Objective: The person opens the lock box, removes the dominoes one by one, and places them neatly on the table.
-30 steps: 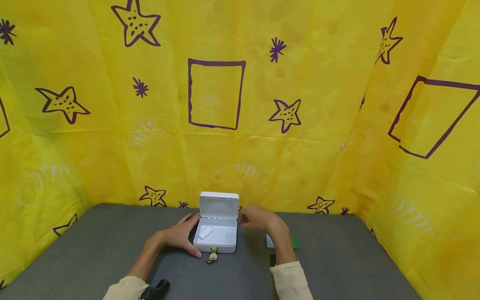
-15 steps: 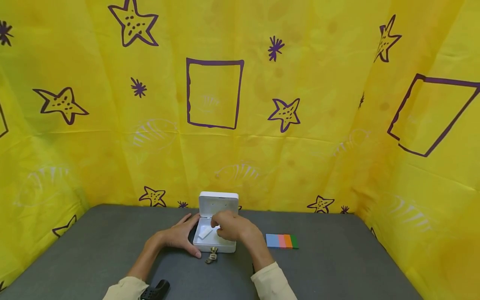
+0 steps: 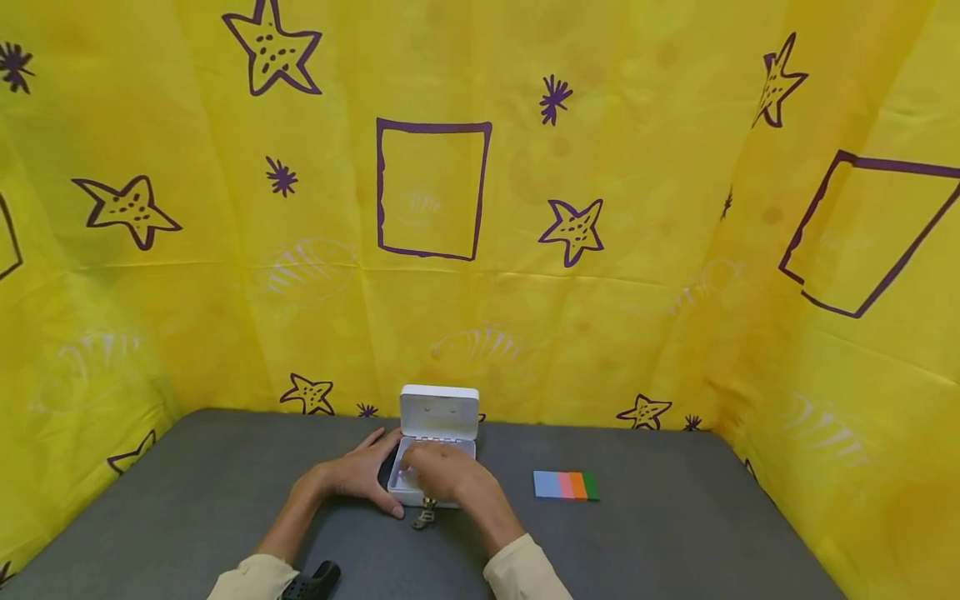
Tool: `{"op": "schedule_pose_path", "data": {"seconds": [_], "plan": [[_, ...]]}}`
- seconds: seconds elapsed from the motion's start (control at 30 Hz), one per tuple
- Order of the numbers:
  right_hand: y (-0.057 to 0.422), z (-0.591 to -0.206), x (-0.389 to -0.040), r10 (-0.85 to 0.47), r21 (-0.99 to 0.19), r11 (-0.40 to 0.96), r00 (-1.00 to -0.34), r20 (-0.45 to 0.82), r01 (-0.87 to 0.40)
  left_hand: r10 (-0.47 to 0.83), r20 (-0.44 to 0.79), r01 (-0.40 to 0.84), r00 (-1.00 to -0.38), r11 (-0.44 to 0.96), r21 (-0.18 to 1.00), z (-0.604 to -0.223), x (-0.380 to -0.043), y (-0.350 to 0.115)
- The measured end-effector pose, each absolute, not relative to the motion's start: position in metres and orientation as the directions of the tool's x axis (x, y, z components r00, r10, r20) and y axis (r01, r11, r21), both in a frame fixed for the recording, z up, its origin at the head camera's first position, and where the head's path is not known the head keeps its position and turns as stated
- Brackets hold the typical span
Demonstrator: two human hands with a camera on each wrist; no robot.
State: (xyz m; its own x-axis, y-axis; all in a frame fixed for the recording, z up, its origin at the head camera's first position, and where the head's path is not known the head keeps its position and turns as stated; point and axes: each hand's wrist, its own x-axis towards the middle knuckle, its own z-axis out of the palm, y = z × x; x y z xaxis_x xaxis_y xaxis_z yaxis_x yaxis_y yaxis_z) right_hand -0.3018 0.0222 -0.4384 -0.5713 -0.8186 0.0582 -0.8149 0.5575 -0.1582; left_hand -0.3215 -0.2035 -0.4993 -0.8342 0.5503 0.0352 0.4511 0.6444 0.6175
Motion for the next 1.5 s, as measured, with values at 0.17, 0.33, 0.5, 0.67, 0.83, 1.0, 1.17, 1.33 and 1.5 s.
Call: {"op": "schedule_pose_path", "data": {"seconds": [0.17,0.33,0.5,0.67,0.83,1.0,1.17,1.33,1.5], "plan": [[0.023,-0.443,-0.305,-0.825,-0.158,0.548,-0.562,0.058,-0.821,0.546,0.041,0.446,-0.836,0.635,0.63,-0.499,-0.32,-0.203],[0.025,-0.445,-0.306,-0.78,-0.181,0.604,-0.622,0.065,-0.776,0.543,0.013,0.437,-0.839,0.66,0.611,-0.497,-0.319,-0.203],[0.026,-0.447,-0.305,-0.759,-0.169,0.622,-0.642,0.112,-0.765,0.533,-0.002,0.422,-0.846,0.672,0.608,-0.496,-0.32,-0.202],[0.026,-0.447,-0.305,-0.746,-0.173,0.633,-0.654,0.121,-0.754,0.538,0.0,0.431,-0.843,0.675,0.599,-0.497,-0.322,-0.202],[0.027,-0.445,-0.305,-0.728,-0.172,0.651,-0.673,0.134,-0.739,0.543,0.004,0.436,-0.84,0.671,0.6,-0.497,-0.322,-0.202],[0.032,-0.438,-0.307,-0.733,-0.173,0.639,-0.661,0.157,-0.75,0.537,-0.004,0.421,-0.843,0.666,0.616,-0.495,-0.321,-0.202],[0.039,-0.43,-0.31,-0.763,-0.18,0.593,-0.619,0.186,-0.785,0.526,-0.017,0.405,-0.851,0.675,0.616,-0.497,-0.32,-0.203],[0.046,-0.423,-0.312,-0.759,-0.233,0.575,-0.617,0.206,-0.785,0.514,-0.024,0.389,-0.857,0.678,0.623,-0.498,-0.319,-0.203],[0.055,-0.417,-0.314,-0.743,-0.316,0.56,-0.633,0.217,-0.766,0.513,-0.02,0.388,-0.858,0.674,0.628,-0.497,-0.318,-0.202]]}}
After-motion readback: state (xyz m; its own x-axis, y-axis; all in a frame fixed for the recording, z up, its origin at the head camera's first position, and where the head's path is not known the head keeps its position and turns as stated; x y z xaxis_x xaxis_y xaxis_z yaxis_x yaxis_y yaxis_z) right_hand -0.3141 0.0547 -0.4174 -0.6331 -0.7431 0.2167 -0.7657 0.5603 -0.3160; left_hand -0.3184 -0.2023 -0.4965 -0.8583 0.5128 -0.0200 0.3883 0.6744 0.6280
